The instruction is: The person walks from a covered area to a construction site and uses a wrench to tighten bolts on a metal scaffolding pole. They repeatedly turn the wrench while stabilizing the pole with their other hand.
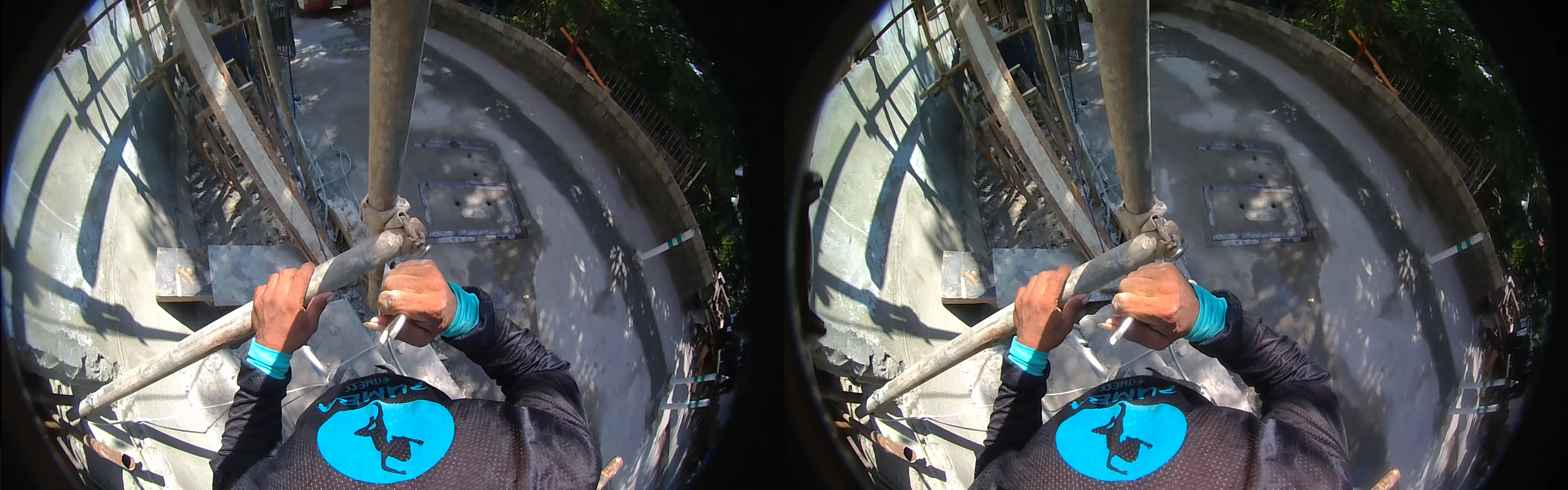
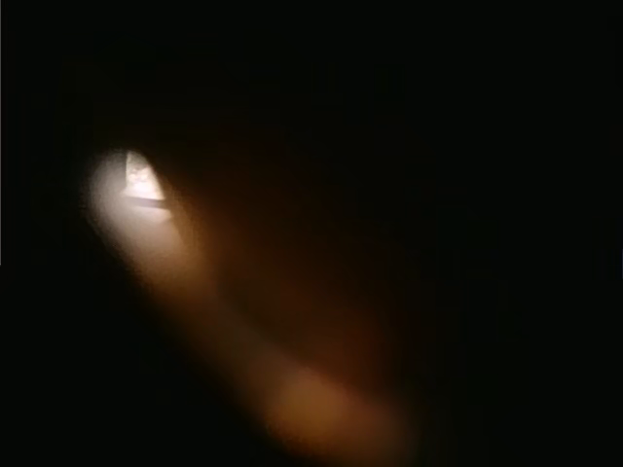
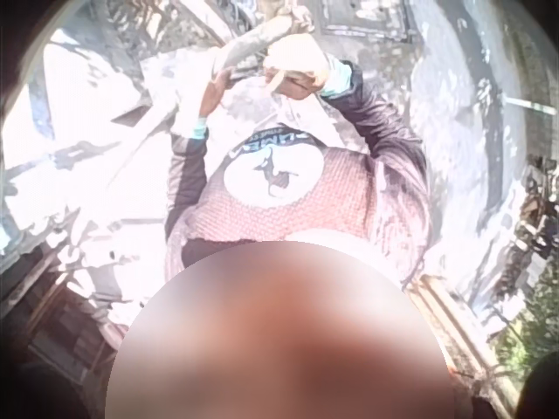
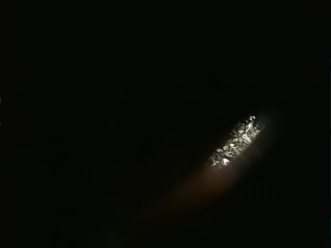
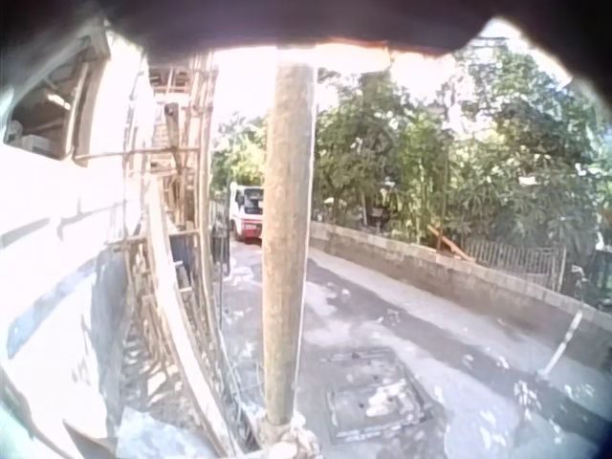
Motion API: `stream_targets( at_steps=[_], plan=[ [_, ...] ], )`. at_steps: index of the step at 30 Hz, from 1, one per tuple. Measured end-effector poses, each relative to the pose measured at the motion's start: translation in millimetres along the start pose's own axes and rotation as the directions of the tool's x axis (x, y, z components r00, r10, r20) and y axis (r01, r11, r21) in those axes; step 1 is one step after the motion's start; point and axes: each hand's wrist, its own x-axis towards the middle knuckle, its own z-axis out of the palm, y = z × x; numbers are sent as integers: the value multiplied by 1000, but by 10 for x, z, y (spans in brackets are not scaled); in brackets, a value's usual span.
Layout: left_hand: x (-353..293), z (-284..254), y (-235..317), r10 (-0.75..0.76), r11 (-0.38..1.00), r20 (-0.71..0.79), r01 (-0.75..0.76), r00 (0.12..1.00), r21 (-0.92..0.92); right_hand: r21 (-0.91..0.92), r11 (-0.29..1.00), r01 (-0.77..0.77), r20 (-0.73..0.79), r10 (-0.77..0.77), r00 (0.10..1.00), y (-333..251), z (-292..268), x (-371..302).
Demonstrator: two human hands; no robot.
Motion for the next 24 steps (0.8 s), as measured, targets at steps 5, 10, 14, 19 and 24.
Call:
stream_targets(
  at_steps=[5, 10, 14, 19, 24],
  plan=[
    [19, 3, 12, 52, 999, -57, -51, 997, 17, -183, 978, 100, 314, -38, 949, 106, 370, 23],
    [18, 8, 8, 32, 999, -17, -32, 999, 9, -219, 974, 50, 433, 52, 900, 330, 502, -110],
    [10, 26, -1, 14, 1000, -11, -14, 1000, 12, -242, 957, 160, 679, 49, 733, 253, 447, 38],
    [20, 43, -11, 59, 998, -50, -58, 997, 33, 176, 949, -262, -291, 304, 907, 446, -91, 29],
    [11, 44, -16, 47, 999, -61, -47, 997, 2, 842, 414, 347, -425, 904, -48, 851, -417, -615]
  ],
)
